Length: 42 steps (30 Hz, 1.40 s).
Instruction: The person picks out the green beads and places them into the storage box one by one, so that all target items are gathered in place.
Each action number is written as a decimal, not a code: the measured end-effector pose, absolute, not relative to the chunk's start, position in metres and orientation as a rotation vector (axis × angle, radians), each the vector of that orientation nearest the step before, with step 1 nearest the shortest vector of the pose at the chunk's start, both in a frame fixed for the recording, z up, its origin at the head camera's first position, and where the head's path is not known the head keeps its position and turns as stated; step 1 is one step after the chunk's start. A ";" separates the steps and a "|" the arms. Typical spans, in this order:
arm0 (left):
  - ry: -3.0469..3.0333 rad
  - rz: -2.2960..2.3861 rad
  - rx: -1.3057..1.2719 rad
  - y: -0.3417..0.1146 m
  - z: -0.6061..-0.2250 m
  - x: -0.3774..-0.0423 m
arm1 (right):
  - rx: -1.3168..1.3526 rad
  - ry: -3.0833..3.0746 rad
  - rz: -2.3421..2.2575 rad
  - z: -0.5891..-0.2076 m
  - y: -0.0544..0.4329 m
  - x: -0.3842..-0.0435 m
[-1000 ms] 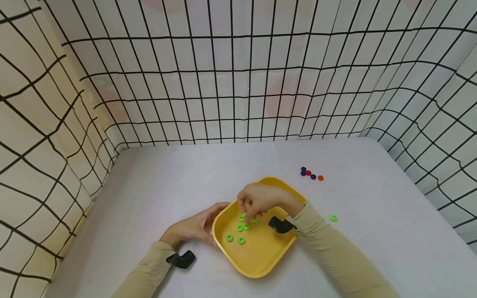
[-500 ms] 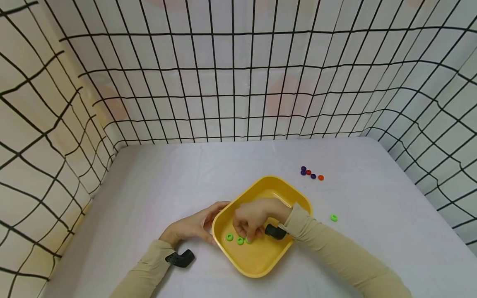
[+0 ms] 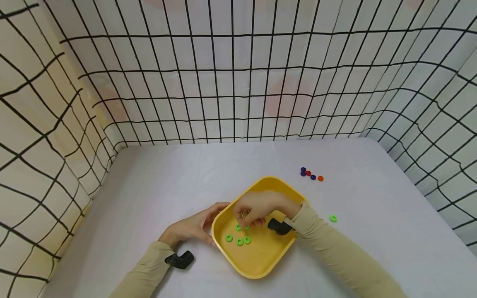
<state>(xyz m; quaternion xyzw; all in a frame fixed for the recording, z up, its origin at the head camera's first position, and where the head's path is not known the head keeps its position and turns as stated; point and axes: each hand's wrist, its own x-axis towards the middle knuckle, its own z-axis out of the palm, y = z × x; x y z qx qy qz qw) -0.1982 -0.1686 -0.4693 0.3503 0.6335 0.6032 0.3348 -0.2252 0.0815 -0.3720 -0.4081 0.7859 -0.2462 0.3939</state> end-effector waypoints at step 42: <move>1.658 1.588 0.926 -0.169 -0.472 -0.198 | -0.499 2.240 -1.218 -0.432 0.321 -0.210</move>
